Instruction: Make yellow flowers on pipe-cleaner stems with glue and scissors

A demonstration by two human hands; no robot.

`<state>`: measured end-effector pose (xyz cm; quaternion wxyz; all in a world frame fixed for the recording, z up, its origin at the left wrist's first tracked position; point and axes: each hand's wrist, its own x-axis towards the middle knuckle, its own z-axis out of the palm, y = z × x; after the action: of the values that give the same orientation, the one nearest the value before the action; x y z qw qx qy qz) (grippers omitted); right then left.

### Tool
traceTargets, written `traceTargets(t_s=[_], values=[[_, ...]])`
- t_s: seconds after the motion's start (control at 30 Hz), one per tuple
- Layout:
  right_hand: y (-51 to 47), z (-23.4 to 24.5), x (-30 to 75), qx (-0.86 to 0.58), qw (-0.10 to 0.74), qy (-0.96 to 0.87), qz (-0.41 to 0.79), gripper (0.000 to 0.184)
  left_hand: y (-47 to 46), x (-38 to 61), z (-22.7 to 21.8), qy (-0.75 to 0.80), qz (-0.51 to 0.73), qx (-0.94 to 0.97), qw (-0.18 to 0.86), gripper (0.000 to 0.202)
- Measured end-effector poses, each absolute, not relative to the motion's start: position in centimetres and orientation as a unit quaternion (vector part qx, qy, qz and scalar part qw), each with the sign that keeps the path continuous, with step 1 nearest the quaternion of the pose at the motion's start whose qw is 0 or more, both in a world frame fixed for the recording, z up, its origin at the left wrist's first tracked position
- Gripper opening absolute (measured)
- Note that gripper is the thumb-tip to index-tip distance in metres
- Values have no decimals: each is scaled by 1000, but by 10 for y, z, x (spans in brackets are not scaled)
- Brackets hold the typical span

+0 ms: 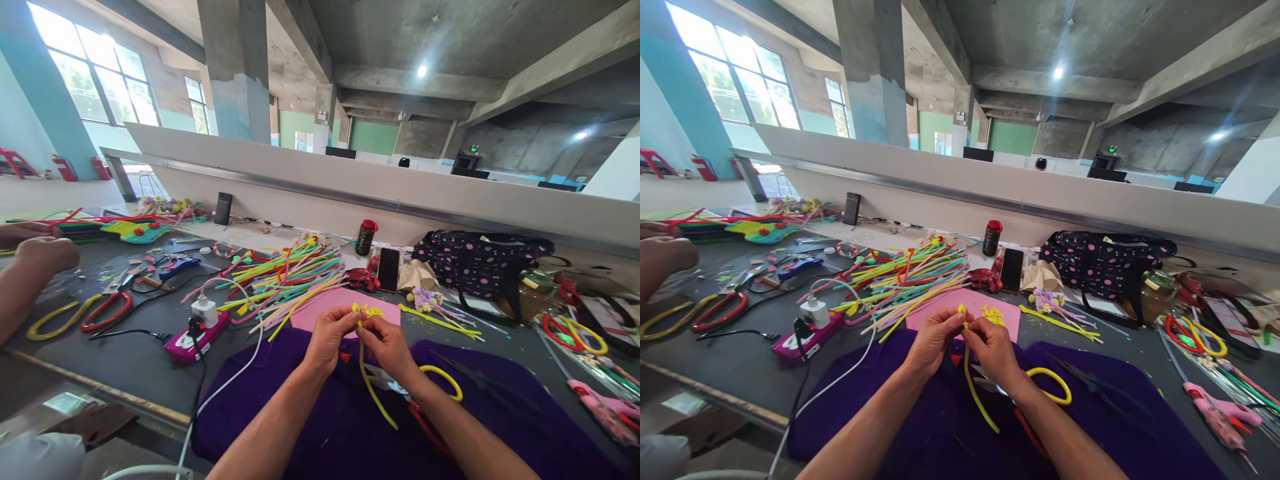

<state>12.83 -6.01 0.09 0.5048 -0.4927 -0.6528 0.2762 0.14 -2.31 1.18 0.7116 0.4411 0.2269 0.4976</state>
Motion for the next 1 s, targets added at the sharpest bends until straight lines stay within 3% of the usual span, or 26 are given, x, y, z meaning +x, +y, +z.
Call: traceTargets(t_s=[0.23, 0.43, 1.0], values=[[-59, 3, 129, -490, 524, -628, 302, 19, -27, 2, 16, 203, 466, 433, 744, 37], [-59, 3, 128, -491, 525, -634, 287, 18, -21, 1, 14, 210, 466, 396, 763, 22], [-63, 4, 125, -500, 507, -653, 258, 17, -22, 1, 14, 245, 472, 403, 745, 19]])
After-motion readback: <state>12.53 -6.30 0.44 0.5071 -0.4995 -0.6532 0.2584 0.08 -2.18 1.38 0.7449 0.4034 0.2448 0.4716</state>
